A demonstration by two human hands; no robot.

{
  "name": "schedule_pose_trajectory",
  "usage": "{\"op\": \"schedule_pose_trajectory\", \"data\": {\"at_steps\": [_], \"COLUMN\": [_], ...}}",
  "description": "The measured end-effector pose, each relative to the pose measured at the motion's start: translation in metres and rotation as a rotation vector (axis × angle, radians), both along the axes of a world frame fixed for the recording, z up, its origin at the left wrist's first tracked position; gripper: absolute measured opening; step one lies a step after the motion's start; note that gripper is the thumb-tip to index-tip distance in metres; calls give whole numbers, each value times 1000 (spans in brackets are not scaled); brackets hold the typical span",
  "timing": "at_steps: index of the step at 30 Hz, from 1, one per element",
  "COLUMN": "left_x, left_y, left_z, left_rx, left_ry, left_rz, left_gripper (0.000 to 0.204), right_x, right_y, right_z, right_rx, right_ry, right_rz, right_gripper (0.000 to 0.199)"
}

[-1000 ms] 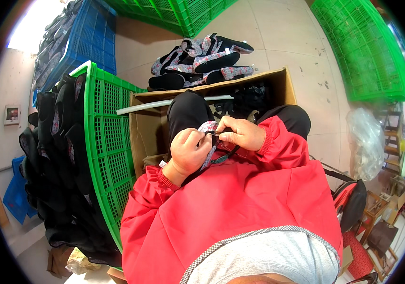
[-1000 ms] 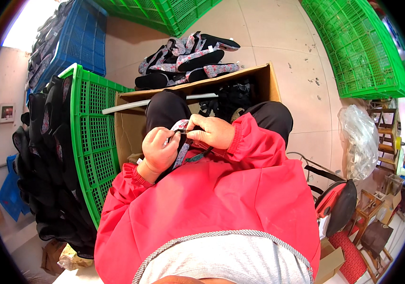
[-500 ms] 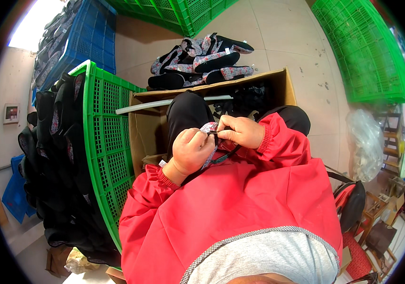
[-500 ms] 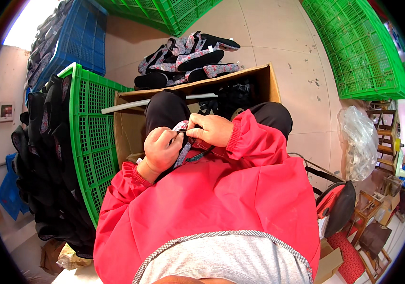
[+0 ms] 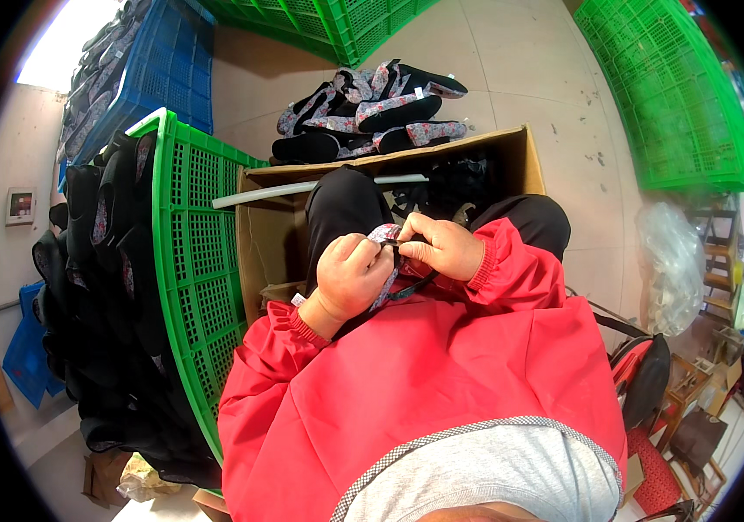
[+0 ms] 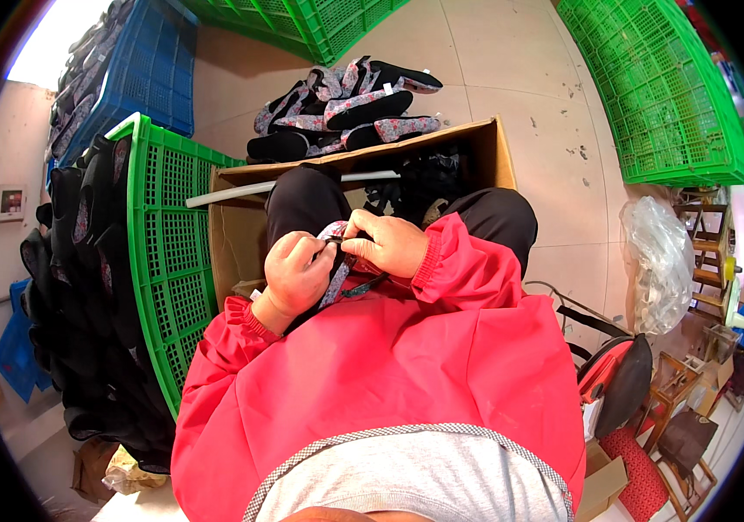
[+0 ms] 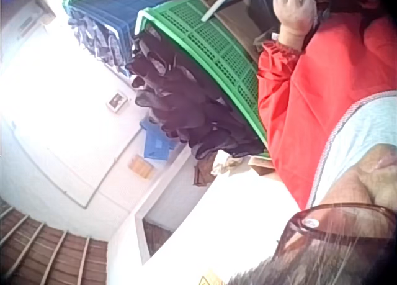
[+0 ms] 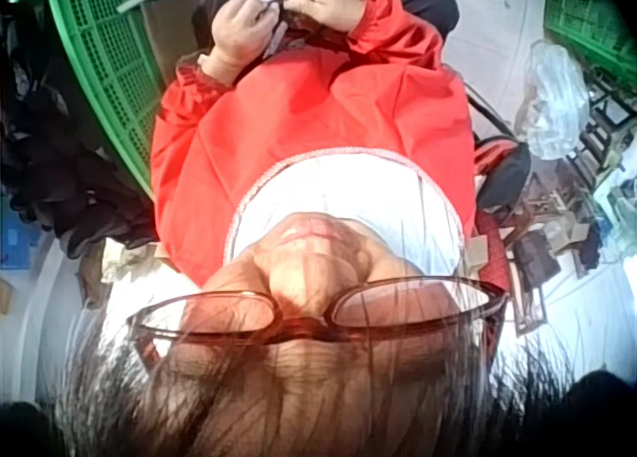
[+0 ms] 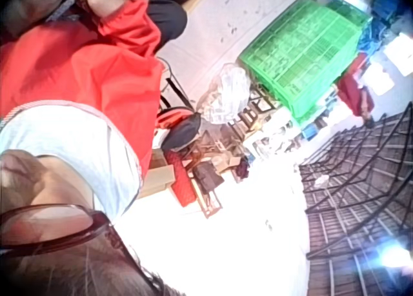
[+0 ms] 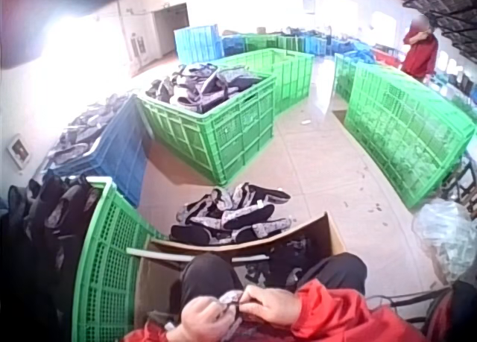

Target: The person sits on the floor in a warehouse and assembles slippers by hand. They pick up a black slipper sole and a patterned fabric upper, then attach the upper to the sole by hand, manipulating the edges to secure them together. The person repeats this process with multiple pairs of slippers, placing the finished items into a nearby green crate.

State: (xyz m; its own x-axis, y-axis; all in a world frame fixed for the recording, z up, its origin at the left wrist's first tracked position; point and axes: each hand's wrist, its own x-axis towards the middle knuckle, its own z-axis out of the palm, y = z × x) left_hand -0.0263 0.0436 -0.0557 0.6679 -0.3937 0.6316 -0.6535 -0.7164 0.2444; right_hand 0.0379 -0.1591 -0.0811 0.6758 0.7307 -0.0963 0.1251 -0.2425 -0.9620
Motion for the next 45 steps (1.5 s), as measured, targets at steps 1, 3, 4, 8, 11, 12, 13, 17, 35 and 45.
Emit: {"op": "schedule_pose_trajectory", "data": {"at_steps": [1,3,4,8,11,12,13,17,35,45], "left_x": [0,0,0,0,1,1,1,1,-1,-3], "left_y": [0,0,0,0,1,1,0,0,-2,-5], "left_z": [-1,-1,-1,0,-6,-6,-6,-6,-6,-6], "left_rx": [2,3,1,-3,15,16,16,22,22,42], "left_ry": [-3,-5,-4,-4,-40,-39,-39,-41,-28,-32], "left_rz": [1,2,1,3,16,17,17,14,-11,-17], "left_gripper": [22,23,22,20,15,15,15,14,13,13], "right_x": [0,0,1,0,-1,-1,-1,-1,5,-1], "right_y": [0,0,0,0,0,1,1,0,-6,-8], "right_z": [0,3,7,4,9,9,8,2,15,9], "right_rx": [-6,-32,-52,-64,-44,-44,-43,-40,-140,-101], "right_ry": [4,32,55,77,74,68,63,22,-37,39], "right_rz": [-1,6,13,10,3,0,-3,-6,78,37], "right_gripper": [26,25,24,21,20,20,20,21,26,23]}}
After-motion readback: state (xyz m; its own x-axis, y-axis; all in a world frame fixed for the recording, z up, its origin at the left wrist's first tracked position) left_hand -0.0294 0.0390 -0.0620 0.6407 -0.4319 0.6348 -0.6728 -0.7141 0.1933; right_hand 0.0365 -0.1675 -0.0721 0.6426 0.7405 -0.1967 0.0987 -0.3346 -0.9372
